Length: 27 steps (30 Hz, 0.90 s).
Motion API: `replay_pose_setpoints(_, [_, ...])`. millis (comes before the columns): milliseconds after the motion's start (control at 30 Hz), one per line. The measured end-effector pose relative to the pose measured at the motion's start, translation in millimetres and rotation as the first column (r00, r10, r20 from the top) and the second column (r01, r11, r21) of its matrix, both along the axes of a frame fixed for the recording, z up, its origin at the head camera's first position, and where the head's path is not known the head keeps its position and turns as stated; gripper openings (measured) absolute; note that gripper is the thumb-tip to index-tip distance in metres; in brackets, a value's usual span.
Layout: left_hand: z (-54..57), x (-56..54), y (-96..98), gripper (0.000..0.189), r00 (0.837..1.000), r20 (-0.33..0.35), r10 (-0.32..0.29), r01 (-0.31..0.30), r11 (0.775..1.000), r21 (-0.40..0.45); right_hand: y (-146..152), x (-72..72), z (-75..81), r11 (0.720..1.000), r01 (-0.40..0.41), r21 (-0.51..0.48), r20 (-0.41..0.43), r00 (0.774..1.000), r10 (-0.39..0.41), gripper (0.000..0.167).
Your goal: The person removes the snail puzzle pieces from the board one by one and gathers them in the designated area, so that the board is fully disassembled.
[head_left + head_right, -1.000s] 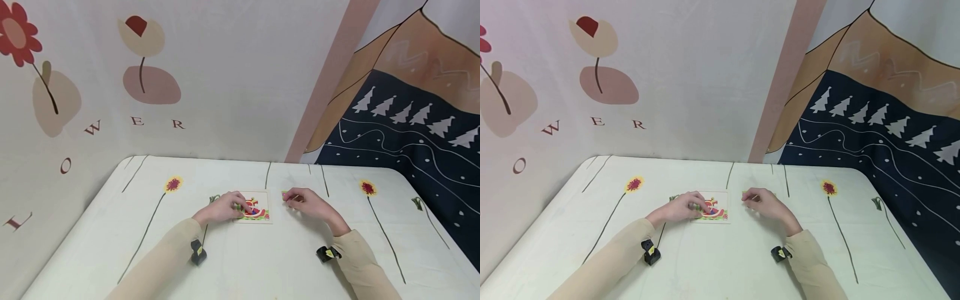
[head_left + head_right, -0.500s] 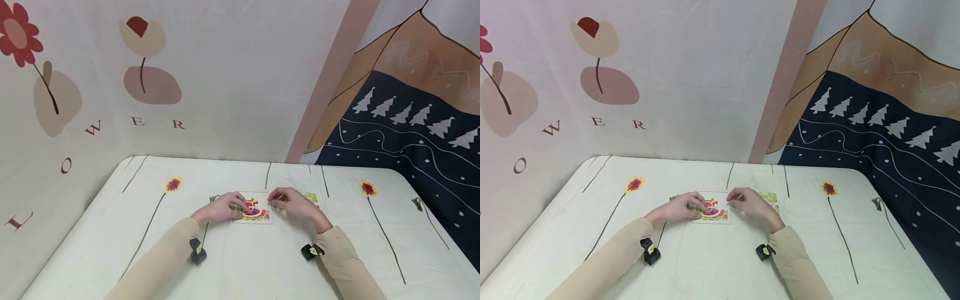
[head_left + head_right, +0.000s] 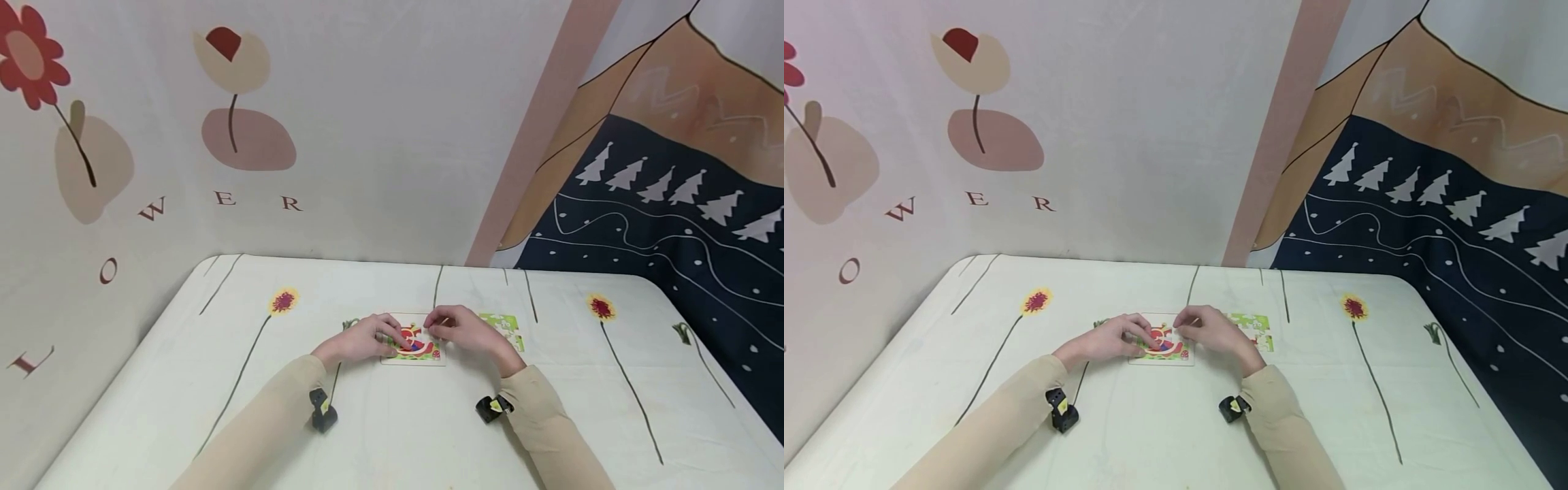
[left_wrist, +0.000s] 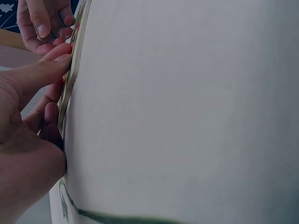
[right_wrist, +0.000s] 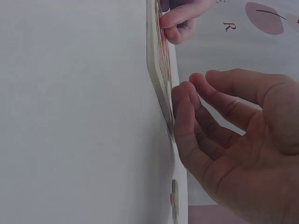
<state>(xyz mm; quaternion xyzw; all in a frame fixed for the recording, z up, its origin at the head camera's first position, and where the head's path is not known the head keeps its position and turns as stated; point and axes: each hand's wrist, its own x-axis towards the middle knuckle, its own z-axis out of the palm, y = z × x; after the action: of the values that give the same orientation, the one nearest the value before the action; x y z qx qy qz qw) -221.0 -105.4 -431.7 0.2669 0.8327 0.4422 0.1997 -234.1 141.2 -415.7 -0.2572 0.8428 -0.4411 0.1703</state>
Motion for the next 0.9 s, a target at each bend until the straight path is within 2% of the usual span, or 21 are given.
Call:
replay_pose_setpoints(233, [-0.1, -0.9, -0.5, 0.018, 1.0, 0.016, -0.003, 0.003, 1.0, 0.008, -8, -2.3, 0.5, 1.0, -0.019, 0.02, -0.018, 1.0, 0.02, 0.016])
replay_pose_setpoints(500, [-0.7, -0.9, -1.3, 0.017, 1.0, 0.018, -0.012, 0.012, 1.0, 0.02, -18, -5.0, 0.3, 0.993, 0.032, 0.117, 0.001, 0.999, -0.033, 0.017])
replay_pose_setpoints(700, [-0.7, -0.8, -1.6, 0.017, 1.0, 0.017, -0.019, 0.019, 1.0, 0.018, -24, -4.7, 2.5, 0.979, 0.06, 0.196, -0.029, 0.998, -0.056, 0.016])
replay_pose_setpoints(900, [-1.6, -1.1, -1.1, 0.017, 1.0, 0.024, -0.012, 0.011, 1.0, 0.018, -25, -2.6, 2.9, 0.979, 0.067, 0.19, -0.02, 0.998, -0.065, 0.012])
